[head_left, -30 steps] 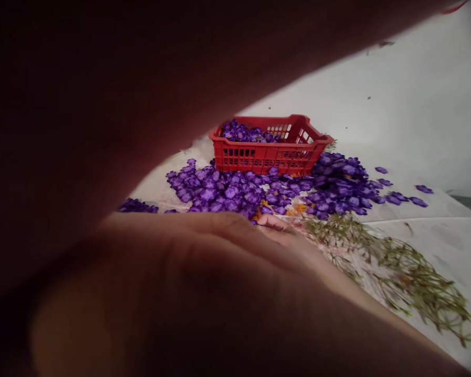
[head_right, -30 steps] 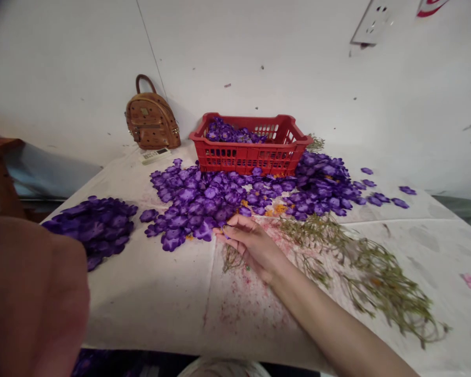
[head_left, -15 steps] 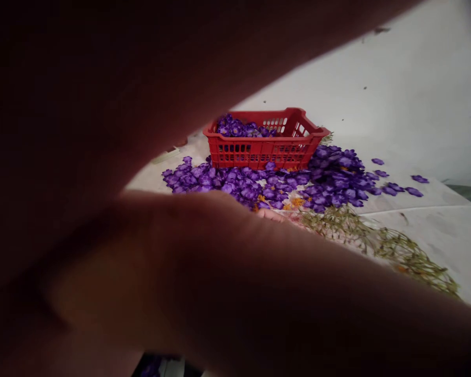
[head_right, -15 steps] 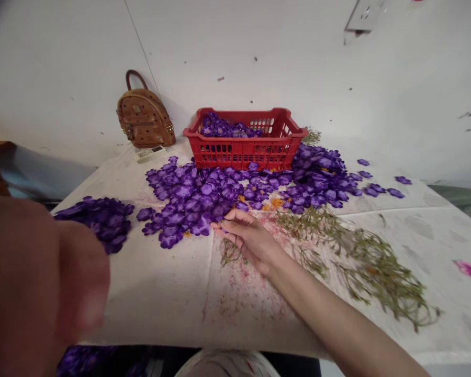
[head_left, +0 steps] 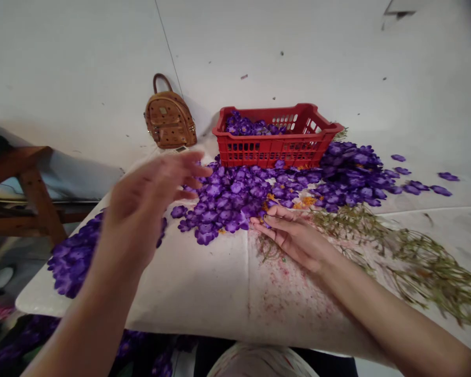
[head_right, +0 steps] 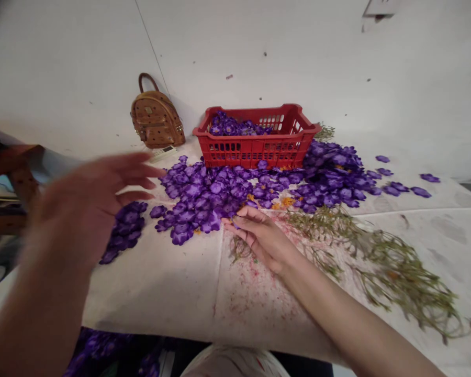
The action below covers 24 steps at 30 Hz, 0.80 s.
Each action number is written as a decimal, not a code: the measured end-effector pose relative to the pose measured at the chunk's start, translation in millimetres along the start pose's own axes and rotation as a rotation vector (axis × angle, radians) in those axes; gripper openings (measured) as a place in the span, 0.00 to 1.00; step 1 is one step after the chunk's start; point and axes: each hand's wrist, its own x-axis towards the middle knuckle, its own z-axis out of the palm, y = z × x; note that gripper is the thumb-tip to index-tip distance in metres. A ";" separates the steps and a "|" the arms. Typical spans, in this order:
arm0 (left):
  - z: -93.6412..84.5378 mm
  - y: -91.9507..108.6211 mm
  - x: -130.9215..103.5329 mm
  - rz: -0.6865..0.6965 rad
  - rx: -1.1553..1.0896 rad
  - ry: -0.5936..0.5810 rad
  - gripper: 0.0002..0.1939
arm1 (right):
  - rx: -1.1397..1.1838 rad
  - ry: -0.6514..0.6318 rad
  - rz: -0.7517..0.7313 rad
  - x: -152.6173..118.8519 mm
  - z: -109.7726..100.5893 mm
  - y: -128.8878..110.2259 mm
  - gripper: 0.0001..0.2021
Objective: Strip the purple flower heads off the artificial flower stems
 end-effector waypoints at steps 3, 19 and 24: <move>-0.1 -47.6 13.4 -0.108 0.403 -0.164 0.15 | 0.056 -0.005 -0.008 1.1 -1.0 -0.5 0.13; -5.7 -130.4 11.5 -0.060 0.504 -0.171 0.12 | 0.024 -0.018 -0.001 14.5 20.7 -3.3 0.12; -5.5 -126.1 18.5 -0.223 0.261 -0.096 0.16 | 0.032 -0.044 0.007 42.1 34.6 -3.5 0.14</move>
